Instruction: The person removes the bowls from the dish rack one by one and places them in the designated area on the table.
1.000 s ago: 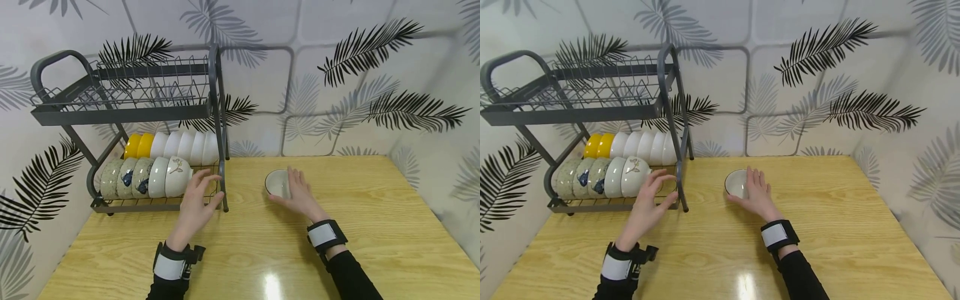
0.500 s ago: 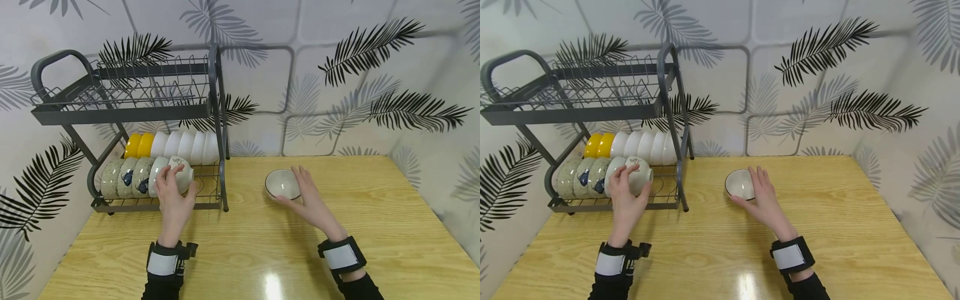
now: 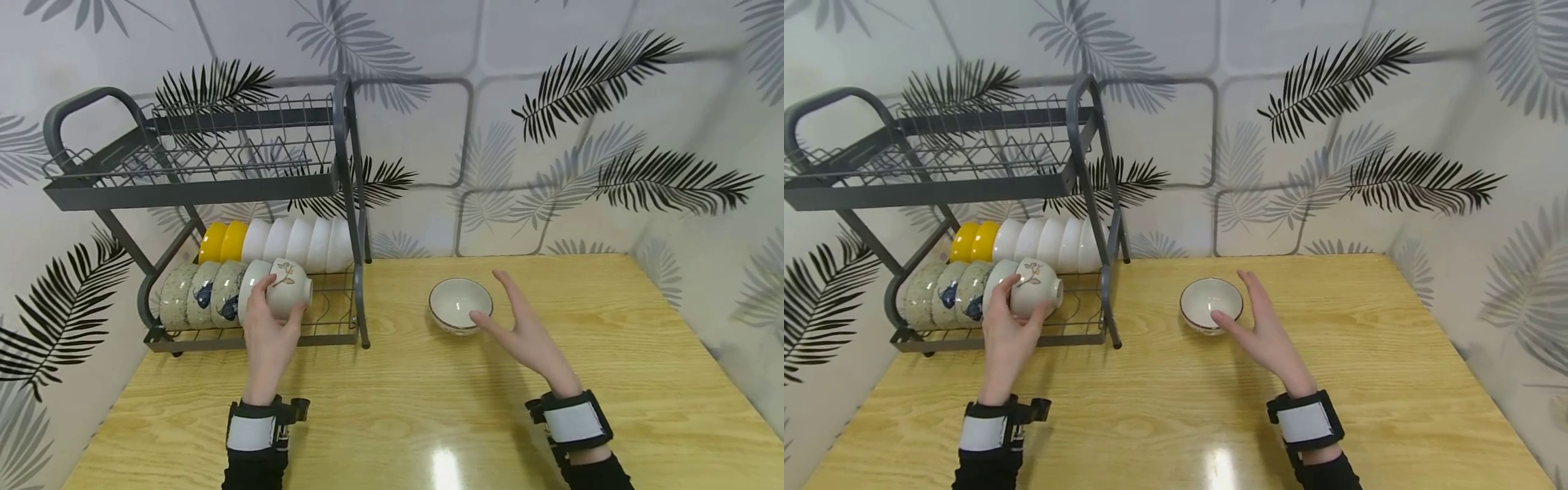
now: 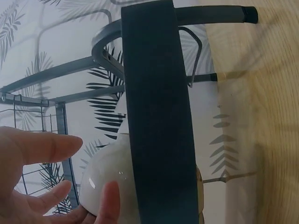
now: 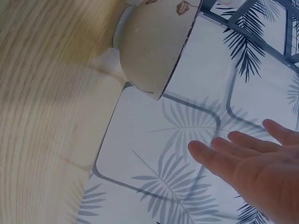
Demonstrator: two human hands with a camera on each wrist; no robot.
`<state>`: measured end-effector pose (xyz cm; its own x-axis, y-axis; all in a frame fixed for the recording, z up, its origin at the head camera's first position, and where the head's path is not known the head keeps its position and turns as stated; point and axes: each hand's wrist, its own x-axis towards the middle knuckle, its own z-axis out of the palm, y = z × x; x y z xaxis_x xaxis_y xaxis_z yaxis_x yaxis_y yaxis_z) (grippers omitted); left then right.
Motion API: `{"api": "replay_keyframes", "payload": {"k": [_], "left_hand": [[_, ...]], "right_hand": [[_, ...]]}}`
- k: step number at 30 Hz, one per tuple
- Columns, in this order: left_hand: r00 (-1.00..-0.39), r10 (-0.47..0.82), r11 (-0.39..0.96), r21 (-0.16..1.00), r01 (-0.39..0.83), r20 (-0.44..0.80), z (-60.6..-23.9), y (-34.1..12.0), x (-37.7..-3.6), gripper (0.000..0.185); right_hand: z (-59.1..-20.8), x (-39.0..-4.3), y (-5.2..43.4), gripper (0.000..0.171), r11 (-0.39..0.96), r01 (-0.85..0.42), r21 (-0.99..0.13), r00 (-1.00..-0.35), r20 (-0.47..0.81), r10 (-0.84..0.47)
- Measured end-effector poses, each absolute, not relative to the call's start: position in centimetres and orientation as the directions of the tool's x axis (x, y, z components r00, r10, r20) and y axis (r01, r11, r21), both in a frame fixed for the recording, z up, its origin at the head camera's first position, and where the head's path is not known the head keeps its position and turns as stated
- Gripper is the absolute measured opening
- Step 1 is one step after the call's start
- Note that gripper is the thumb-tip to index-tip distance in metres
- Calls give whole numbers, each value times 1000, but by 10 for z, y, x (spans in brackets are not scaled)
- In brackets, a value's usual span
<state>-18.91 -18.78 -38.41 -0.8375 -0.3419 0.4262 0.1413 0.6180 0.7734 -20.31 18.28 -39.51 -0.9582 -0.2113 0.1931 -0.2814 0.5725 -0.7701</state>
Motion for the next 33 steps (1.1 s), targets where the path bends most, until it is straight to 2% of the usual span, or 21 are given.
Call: {"api": "replay_keyframes", "payload": {"k": [7,14,25,33], "left_hand": [[-797,-387,611,776,156,465,-390,-201,-193,53],[-809,-398,633,768,99,432,-395,-210,-195,46],[-821,-398,592,798,111,410,-400,-214,-198,28],[-822,-407,541,830,133,397,-402,-211,-201,23]], "right_hand": [[-392,-203,186,83,509,-282,-813,-959,231,-163],[-391,-204,186,77,460,-305,-834,-952,267,-146],[-394,-206,187,76,454,-307,-836,-952,273,-141],[-393,-205,188,74,452,-301,-840,-954,269,-135]]}}
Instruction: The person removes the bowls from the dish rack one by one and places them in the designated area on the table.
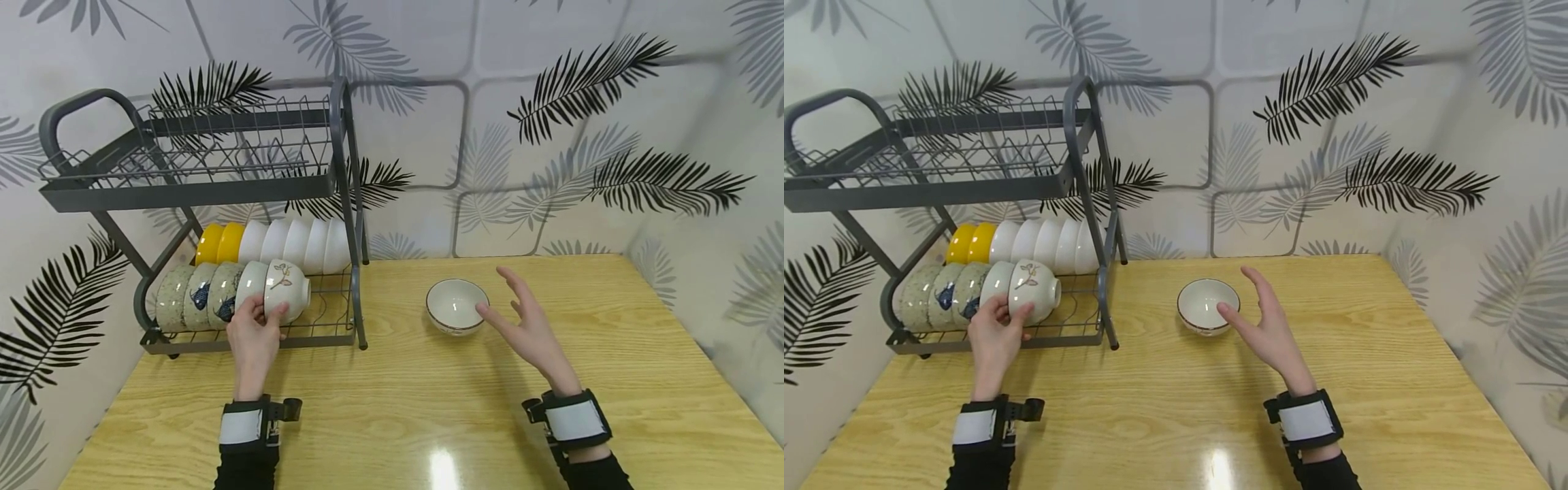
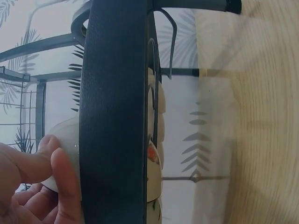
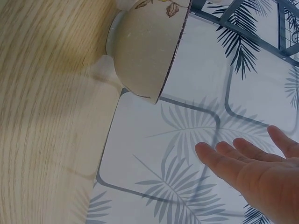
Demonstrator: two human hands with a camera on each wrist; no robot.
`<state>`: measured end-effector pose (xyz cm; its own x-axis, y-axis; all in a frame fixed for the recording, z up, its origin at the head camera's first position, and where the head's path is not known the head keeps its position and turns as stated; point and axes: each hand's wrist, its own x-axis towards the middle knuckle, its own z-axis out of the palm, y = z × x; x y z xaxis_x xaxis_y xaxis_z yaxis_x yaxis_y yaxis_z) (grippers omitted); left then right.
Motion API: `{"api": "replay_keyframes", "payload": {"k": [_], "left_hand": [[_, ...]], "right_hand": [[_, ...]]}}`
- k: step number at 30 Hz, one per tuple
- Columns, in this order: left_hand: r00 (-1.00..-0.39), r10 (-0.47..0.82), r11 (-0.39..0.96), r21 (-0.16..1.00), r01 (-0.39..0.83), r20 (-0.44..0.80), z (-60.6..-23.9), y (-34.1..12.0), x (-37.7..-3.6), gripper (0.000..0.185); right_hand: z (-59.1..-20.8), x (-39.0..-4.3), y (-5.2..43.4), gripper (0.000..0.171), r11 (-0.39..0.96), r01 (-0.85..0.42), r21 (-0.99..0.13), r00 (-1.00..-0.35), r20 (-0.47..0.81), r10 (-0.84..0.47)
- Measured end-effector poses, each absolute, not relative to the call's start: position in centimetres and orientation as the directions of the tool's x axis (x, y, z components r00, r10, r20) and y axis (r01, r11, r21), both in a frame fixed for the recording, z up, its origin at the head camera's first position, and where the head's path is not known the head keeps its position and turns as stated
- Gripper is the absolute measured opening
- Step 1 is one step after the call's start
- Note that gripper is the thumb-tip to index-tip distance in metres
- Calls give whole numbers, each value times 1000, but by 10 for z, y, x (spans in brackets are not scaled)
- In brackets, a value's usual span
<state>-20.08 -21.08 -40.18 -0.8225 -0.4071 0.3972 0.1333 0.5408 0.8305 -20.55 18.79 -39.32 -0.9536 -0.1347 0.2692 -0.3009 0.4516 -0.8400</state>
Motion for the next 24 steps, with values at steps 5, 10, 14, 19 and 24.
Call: {"api": "replay_keyframes", "payload": {"k": [5,10,14,19,24], "left_hand": [[-832,-413,459,874,160,370,-403,-210,-202,22],[-839,-410,376,904,201,357,-404,-209,-204,23],[-840,-416,326,920,219,348,-406,-209,-205,24],[-851,-431,213,951,226,299,-406,-207,-206,26],[-868,-437,57,970,237,238,-403,-206,-205,24]], "right_hand": [[-393,-207,188,73,449,-305,-840,-952,274,-134],[-393,-207,189,73,448,-303,-841,-953,273,-133],[-393,-207,189,72,452,-302,-839,-953,272,-132],[-394,-207,190,73,451,-299,-841,-954,268,-134],[-392,-206,190,72,453,-296,-841,-955,267,-130]]}}
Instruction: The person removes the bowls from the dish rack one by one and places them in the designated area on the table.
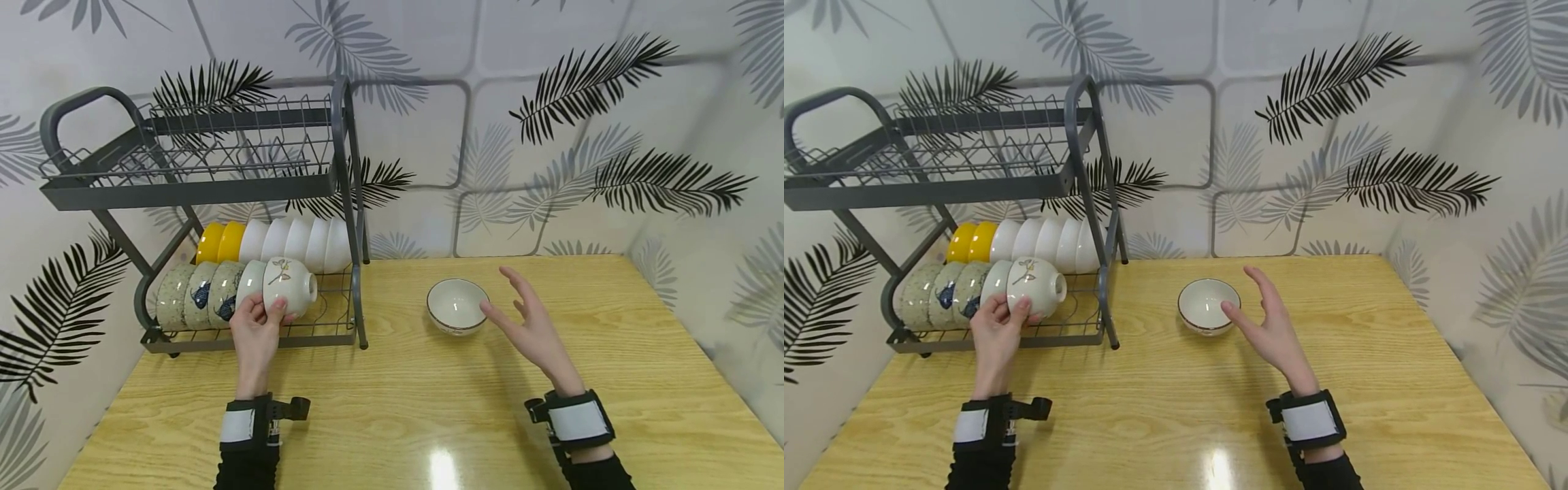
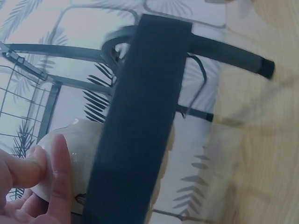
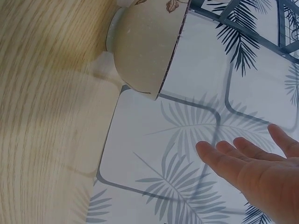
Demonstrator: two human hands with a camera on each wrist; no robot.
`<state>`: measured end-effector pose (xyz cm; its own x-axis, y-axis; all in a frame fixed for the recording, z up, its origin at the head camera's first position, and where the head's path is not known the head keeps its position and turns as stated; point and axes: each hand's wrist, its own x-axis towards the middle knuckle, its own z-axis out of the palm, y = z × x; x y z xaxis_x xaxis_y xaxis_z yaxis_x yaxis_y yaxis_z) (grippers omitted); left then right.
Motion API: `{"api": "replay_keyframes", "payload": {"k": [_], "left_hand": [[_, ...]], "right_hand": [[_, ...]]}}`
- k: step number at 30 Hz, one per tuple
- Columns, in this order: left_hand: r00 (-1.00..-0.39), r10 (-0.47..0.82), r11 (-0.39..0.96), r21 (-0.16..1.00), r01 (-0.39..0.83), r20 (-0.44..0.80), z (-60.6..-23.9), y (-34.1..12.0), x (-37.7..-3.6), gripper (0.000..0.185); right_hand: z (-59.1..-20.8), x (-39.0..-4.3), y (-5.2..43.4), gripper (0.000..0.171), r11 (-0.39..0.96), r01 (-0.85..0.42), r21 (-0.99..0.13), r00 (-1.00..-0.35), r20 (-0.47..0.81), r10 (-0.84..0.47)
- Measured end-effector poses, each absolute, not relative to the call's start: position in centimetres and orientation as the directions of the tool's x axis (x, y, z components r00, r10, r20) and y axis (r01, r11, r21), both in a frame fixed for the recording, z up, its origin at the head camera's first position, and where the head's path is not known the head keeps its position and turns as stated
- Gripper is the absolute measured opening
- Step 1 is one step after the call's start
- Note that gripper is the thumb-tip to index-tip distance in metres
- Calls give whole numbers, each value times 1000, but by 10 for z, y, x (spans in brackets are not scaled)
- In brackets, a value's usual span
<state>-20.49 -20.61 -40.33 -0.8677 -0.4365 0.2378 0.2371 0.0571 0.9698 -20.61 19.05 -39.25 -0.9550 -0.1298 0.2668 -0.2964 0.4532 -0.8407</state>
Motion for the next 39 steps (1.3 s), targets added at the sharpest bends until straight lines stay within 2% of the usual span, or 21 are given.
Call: {"api": "replay_keyframes", "payload": {"k": [7,17,29,35,39], "left_hand": [[-892,-395,-81,959,271,218,-400,-207,-202,25],[-909,-354,-128,952,278,219,-388,-203,-196,11],[-867,-238,-53,886,461,437,-370,-189,-183,12],[-835,-128,-22,840,542,535,-370,-183,-180,18],[-797,-30,-2,798,603,603,-370,-178,-178,15]], "right_hand": [[-389,-205,189,70,435,-312,-845,-950,283,-130],[-386,-201,189,71,392,-296,-871,-955,259,-145],[-376,-195,185,67,325,-341,-882,-940,311,-142],[-373,-191,183,63,287,-414,-864,-910,394,-127],[-372,-188,182,63,250,-487,-837,-873,472,-118]]}}
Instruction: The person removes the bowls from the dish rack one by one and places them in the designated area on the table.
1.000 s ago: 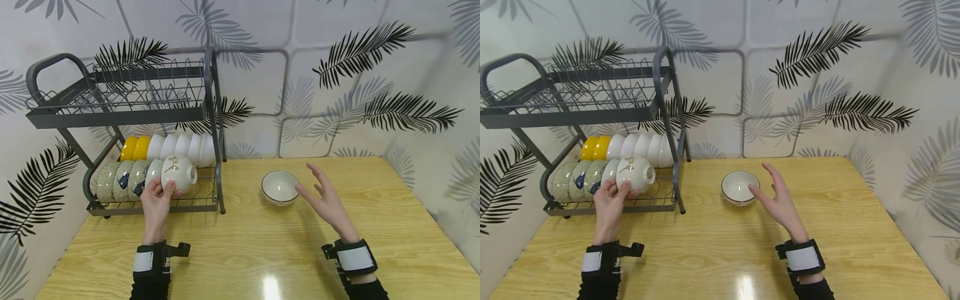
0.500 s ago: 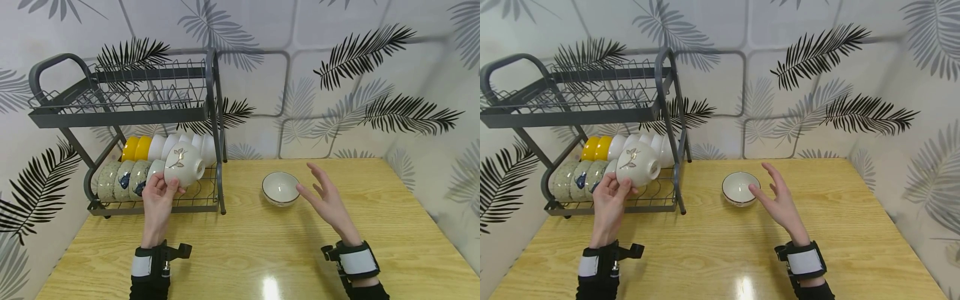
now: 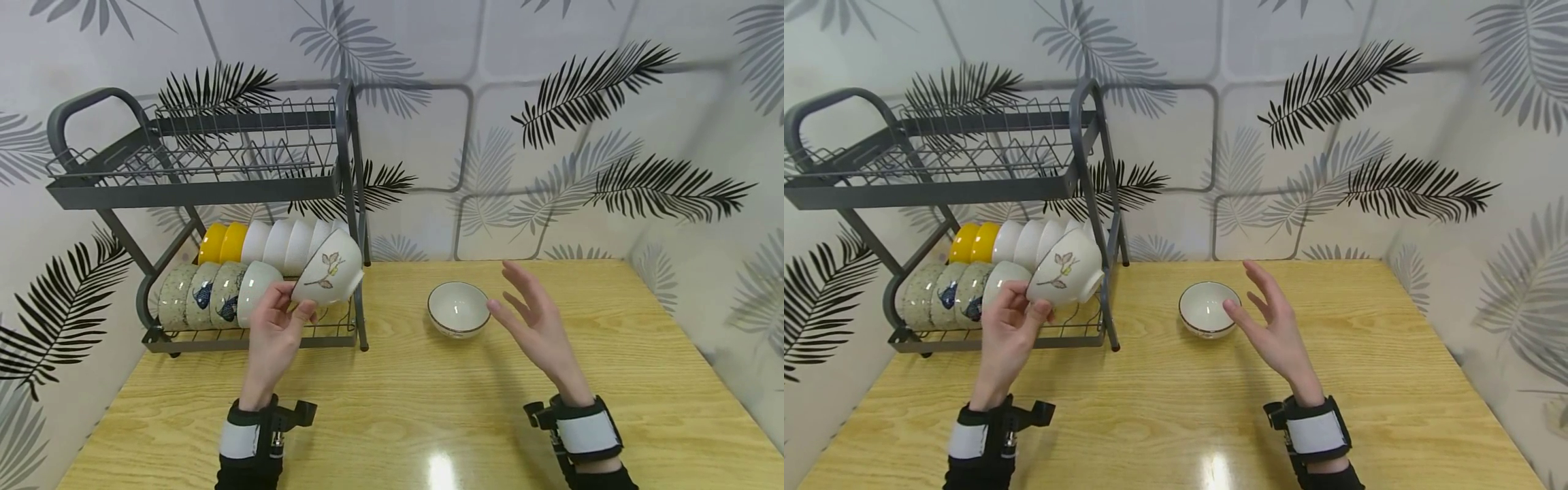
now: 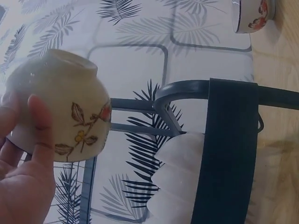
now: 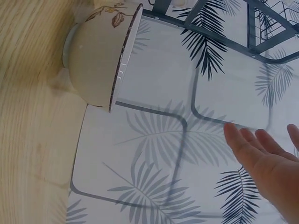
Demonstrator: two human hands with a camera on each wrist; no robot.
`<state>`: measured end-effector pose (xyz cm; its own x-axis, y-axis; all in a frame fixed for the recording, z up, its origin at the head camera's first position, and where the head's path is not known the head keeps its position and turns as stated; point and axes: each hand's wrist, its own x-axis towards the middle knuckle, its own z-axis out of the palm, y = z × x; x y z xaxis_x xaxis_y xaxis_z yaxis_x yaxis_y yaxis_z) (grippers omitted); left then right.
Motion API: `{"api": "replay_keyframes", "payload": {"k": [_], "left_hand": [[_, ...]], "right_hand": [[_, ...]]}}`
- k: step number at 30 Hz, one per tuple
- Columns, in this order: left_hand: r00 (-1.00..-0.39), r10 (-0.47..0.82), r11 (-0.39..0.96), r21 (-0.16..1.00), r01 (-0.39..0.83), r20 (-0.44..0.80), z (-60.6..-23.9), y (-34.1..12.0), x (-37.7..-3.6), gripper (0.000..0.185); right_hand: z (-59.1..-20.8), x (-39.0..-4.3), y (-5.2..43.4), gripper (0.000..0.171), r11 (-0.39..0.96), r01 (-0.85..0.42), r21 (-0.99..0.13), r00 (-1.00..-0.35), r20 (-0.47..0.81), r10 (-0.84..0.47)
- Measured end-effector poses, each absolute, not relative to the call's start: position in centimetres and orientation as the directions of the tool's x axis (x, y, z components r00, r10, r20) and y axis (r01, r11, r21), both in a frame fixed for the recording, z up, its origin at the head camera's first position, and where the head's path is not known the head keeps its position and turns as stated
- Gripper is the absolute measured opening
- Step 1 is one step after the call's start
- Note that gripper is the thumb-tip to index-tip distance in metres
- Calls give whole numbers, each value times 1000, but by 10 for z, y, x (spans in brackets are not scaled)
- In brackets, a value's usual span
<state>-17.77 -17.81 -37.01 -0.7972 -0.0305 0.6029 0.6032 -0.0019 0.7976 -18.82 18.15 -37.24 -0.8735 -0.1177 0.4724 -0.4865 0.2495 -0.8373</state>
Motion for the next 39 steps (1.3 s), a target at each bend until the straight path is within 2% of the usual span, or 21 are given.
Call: {"api": "replay_keyframes", "payload": {"k": [3,7,12,17,25,32,39], "left_hand": [[-761,46,37,760,649,647,-370,-173,-176,17],[-722,141,136,709,692,678,-369,-165,-173,21],[-670,266,236,627,743,693,-367,-155,-170,26],[-609,389,242,562,791,691,-368,-147,-169,27],[-535,548,220,505,834,643,-369,-134,-165,26],[-529,609,241,498,833,590,-365,-126,-160,24],[-514,636,250,477,843,576,-364,-121,-158,27]], "right_hand": [[-373,-187,180,64,182,-559,-809,-829,545,-128],[-373,-186,177,69,114,-673,-730,-738,654,-167],[-369,-183,173,75,151,-752,-642,-658,714,-239],[-365,-177,169,75,212,-780,-589,-626,718,-305],[-366,-175,161,64,207,-857,-471,-514,762,-395],[-365,-172,153,63,178,-881,-439,-467,742,-481],[-369,-169,149,59,220,-861,-458,-497,674,-547]]}}
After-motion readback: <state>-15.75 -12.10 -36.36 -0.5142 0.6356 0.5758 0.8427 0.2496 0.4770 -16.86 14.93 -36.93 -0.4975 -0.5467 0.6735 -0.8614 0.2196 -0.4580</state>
